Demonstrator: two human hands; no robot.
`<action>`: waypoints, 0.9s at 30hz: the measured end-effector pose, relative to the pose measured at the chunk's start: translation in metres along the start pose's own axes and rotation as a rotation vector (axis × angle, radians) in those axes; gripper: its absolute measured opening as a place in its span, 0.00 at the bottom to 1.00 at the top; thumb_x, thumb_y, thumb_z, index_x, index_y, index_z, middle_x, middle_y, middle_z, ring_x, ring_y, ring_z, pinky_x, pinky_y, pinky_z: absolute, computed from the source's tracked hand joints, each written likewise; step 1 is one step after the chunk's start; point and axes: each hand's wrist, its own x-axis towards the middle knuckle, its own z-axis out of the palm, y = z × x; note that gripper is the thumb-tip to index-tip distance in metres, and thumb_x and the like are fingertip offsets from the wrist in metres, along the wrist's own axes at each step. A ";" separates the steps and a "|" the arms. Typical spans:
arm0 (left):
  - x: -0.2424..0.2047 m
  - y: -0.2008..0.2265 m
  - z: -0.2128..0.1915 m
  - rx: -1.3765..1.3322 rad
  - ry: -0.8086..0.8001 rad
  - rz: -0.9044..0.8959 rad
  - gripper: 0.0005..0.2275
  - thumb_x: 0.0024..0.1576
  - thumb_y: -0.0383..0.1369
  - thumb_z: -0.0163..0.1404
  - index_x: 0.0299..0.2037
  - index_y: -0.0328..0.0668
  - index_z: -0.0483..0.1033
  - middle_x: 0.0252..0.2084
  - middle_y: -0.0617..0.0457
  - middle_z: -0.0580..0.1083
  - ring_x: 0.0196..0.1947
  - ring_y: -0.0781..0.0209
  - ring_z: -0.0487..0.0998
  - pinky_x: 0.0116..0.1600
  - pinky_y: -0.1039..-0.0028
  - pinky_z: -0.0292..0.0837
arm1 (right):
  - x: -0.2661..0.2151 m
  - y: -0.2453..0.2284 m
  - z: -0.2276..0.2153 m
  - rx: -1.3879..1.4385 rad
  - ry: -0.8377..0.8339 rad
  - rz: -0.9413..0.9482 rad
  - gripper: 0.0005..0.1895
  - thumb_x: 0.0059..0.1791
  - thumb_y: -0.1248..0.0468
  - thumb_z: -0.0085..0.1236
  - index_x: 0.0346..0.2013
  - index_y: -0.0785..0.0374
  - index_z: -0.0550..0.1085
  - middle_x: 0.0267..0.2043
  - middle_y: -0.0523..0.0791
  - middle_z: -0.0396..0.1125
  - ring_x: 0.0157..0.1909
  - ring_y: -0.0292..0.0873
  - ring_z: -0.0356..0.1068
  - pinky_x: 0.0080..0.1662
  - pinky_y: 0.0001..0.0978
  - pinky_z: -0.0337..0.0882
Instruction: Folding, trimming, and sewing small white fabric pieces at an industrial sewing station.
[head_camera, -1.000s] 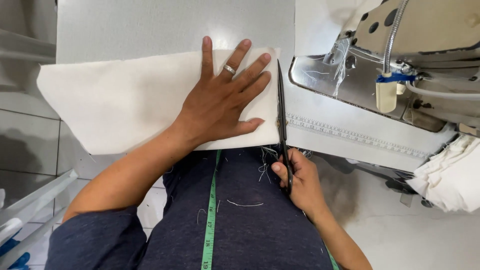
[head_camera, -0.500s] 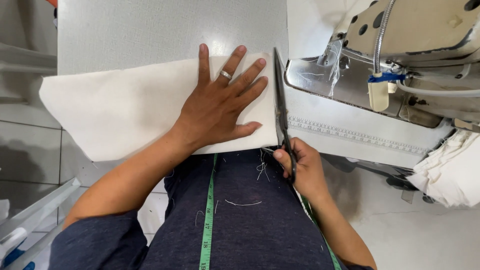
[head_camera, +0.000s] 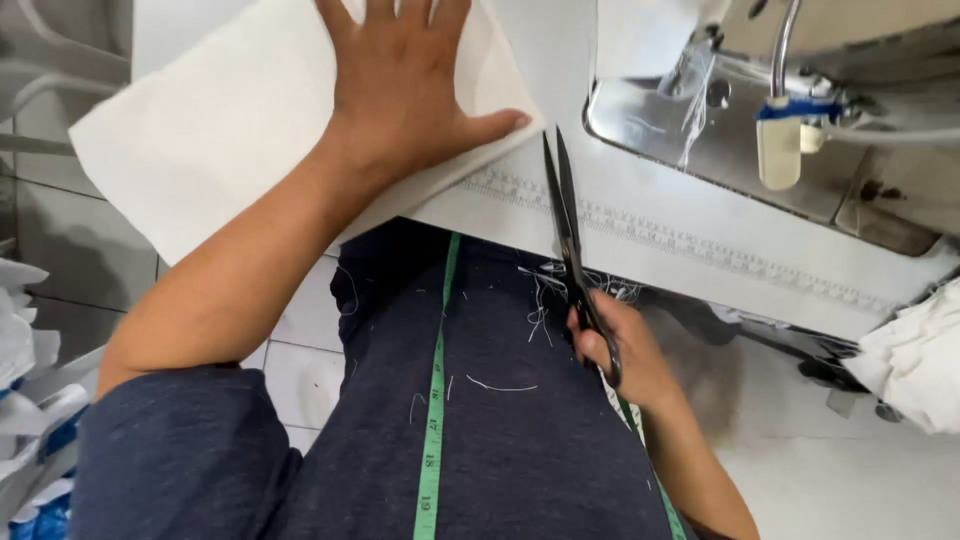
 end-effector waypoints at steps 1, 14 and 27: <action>-0.010 0.005 0.002 0.001 -0.003 0.006 0.48 0.48 0.75 0.47 0.68 0.46 0.58 0.66 0.45 0.58 0.60 0.41 0.57 0.50 0.36 0.55 | -0.008 -0.003 0.005 0.006 0.003 0.002 0.30 0.44 0.31 0.39 0.30 0.55 0.67 0.20 0.37 0.63 0.24 0.32 0.62 0.32 0.25 0.61; -0.009 0.010 -0.003 -0.240 -0.023 -0.053 0.51 0.48 0.72 0.49 0.67 0.31 0.58 0.69 0.37 0.48 0.66 0.30 0.43 0.57 0.22 0.30 | 0.006 -0.021 0.034 0.112 0.151 0.028 0.20 0.48 0.44 0.44 0.25 0.55 0.65 0.14 0.37 0.60 0.18 0.31 0.60 0.30 0.24 0.61; 0.029 -0.019 0.013 -0.606 -0.131 -0.090 0.35 0.58 0.55 0.56 0.65 0.41 0.56 0.64 0.36 0.57 0.63 0.38 0.55 0.63 0.55 0.51 | -0.058 0.040 -0.058 -0.124 0.205 0.259 0.21 0.38 0.40 0.53 0.29 0.53 0.71 0.25 0.38 0.68 0.24 0.37 0.68 0.29 0.28 0.69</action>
